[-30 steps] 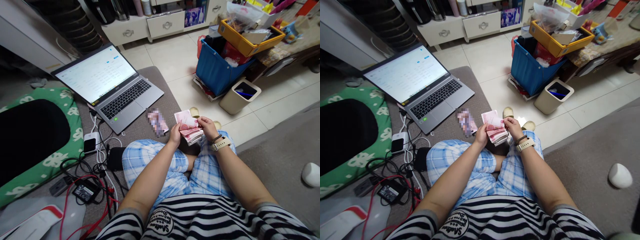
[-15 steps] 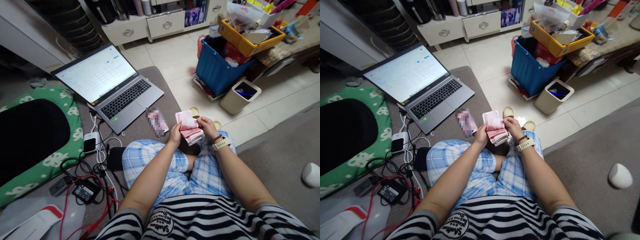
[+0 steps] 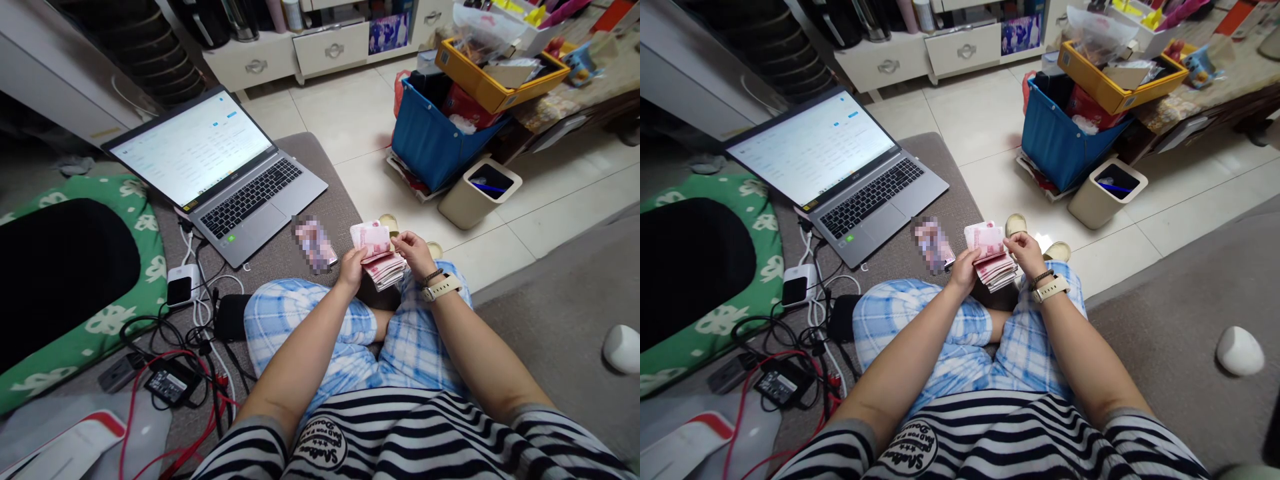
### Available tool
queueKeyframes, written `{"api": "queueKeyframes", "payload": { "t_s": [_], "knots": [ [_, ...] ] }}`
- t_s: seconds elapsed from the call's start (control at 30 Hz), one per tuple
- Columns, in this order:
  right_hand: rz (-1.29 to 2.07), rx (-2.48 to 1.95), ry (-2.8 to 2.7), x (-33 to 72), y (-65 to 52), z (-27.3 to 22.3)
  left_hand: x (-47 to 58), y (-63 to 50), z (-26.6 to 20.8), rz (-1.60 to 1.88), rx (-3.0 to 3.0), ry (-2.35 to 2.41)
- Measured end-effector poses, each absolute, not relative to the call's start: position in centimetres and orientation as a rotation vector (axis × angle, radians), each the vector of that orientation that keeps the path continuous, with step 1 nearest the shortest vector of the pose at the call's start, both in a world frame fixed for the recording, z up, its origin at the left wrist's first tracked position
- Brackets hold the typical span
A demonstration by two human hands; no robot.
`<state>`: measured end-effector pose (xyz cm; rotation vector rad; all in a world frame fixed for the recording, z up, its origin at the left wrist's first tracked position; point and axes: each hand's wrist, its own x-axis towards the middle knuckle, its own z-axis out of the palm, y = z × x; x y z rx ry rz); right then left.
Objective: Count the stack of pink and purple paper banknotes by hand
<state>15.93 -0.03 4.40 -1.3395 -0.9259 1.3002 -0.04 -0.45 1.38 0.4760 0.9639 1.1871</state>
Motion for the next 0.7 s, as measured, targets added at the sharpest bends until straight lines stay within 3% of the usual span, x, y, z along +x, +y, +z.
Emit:
{"api": "queueKeyframes", "payload": {
  "t_s": [0.7],
  "knots": [
    [1.319, -1.344, -0.948, 15.95, -0.04, 4.36, 0.14, -0.43, 1.07, 1.173, 0.505, 0.981]
  ]
}}
